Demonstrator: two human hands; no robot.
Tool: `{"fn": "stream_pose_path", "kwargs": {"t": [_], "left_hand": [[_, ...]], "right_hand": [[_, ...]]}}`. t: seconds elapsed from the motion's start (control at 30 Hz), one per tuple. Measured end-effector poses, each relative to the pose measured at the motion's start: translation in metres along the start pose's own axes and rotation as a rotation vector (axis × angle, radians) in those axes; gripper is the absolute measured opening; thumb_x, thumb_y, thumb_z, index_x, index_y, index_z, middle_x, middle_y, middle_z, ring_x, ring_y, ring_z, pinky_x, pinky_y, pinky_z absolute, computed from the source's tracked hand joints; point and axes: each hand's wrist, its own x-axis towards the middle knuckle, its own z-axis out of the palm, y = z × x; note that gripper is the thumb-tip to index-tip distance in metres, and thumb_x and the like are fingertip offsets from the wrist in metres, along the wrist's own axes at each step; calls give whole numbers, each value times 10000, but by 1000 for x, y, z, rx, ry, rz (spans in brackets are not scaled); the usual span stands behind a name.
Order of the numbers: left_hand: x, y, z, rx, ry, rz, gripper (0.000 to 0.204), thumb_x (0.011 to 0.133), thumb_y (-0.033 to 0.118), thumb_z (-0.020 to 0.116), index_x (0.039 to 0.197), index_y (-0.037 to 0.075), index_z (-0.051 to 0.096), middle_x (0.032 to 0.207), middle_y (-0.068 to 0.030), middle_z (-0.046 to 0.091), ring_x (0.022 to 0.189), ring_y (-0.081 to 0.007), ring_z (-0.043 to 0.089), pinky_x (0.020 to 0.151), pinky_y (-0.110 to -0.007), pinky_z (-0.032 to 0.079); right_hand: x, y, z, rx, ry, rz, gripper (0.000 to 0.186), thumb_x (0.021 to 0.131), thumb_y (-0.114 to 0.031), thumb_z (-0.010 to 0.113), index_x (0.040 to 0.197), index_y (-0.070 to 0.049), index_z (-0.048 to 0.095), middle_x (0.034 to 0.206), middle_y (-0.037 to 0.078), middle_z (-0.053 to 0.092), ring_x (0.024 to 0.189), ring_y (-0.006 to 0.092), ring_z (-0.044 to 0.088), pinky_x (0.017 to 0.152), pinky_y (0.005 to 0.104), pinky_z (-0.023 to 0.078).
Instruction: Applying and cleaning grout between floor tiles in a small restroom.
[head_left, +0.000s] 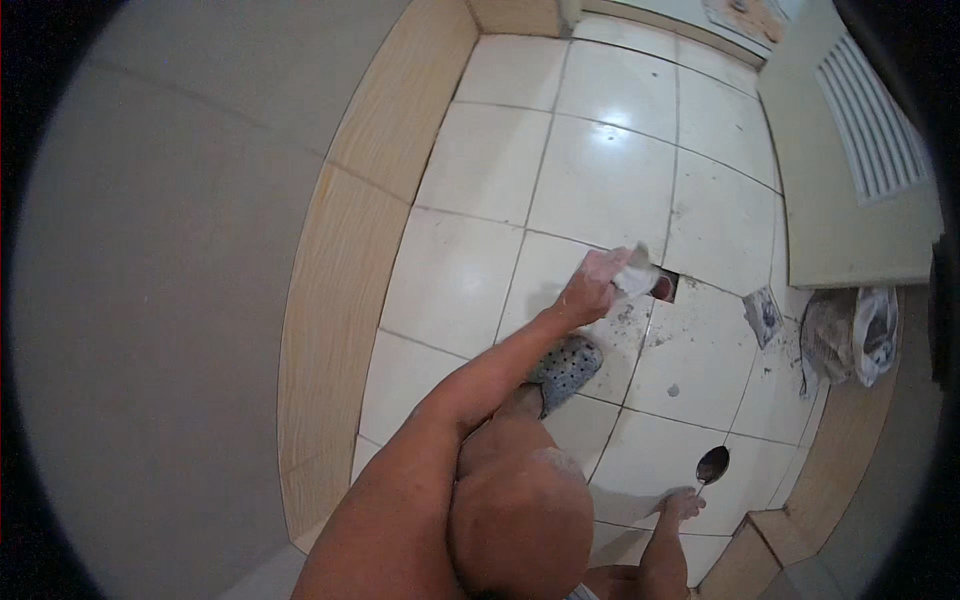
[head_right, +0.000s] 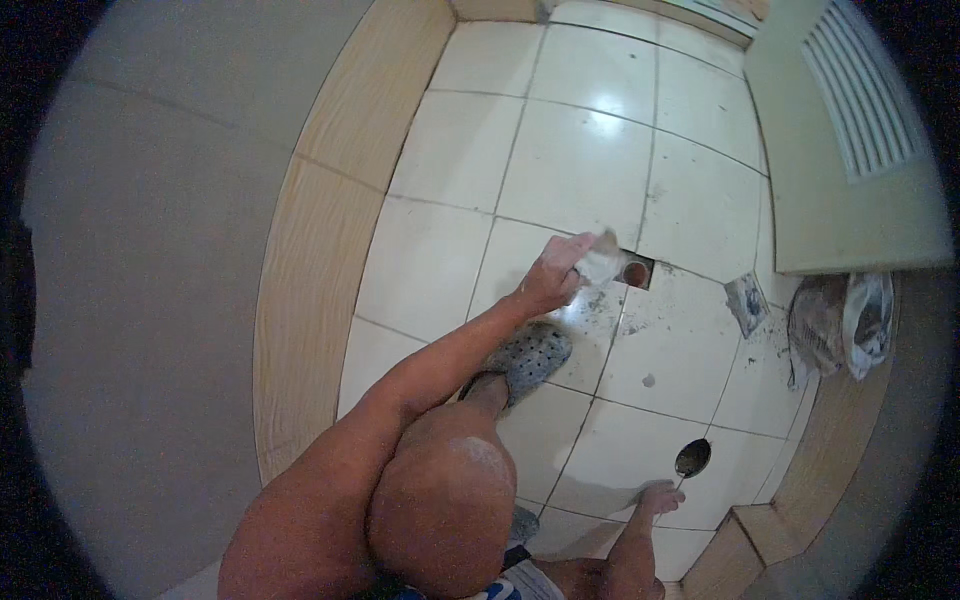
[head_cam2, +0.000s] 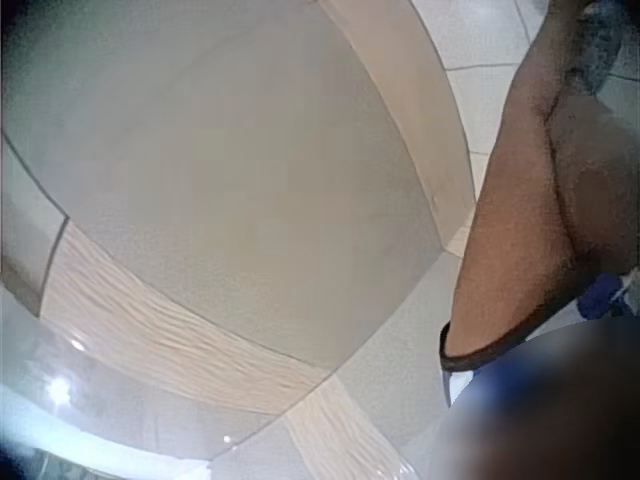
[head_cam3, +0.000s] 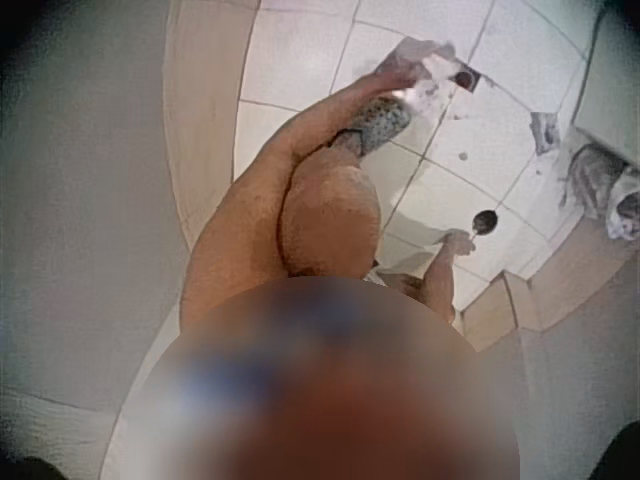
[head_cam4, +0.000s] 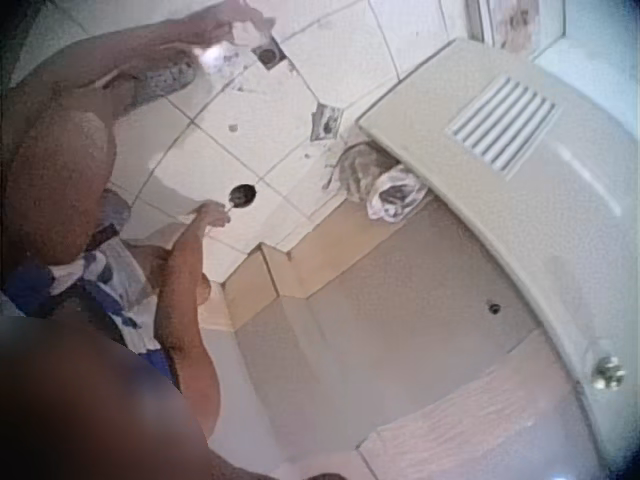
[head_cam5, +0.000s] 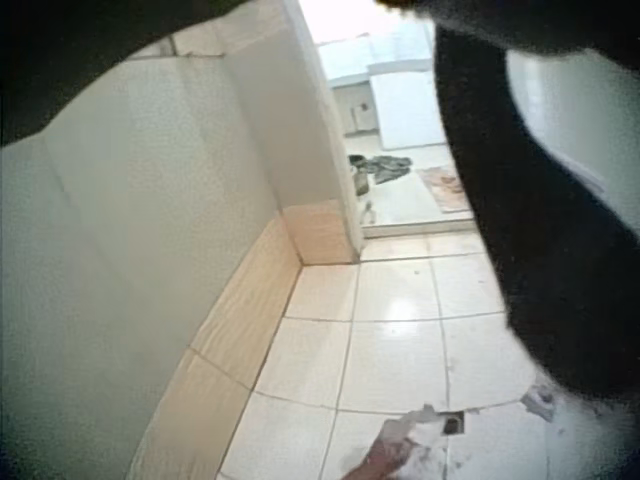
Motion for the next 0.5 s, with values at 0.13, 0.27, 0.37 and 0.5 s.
{"fn": "stream_pose_path", "kwargs": {"t": [0.13,0.27,0.37,0.5], "left_hand": [[-101,3,-86,-39,346,-346,482,732,-16,566,1212,19,581,1320,-191,497,1253,-324,413,1073,-393,329],[-344,18,-181,280,356,-989,517,797,104,557,1291,-30,487,1349,-183,471,1266,-360,394,1100,-439,262],[-468,54,-168,557,-60,-1925,535,860,195,554,1357,18,465,1412,-205,443,1315,-315,416,1068,-429,347],[-557,29,-238,797,-623,-2303,397,884,301,538,1193,74,639,1292,-148,578,1161,-328,569,970,-447,454]], "right_hand": [[35,26,-5,361,-299,80,490,898,-371,556,1204,-16,413,1191,286,511,1128,411,539,890,500,489],[60,44,17,-546,-420,-690,487,914,-306,502,1209,40,329,1108,279,508,962,390,599,718,472,540],[107,57,14,-47,-290,-54,383,924,-318,515,1137,1,500,1188,277,457,1030,367,568,738,424,533],[43,37,49,-784,-599,-605,626,907,-372,537,1306,48,299,1245,287,441,1054,393,553,838,449,510]]}}
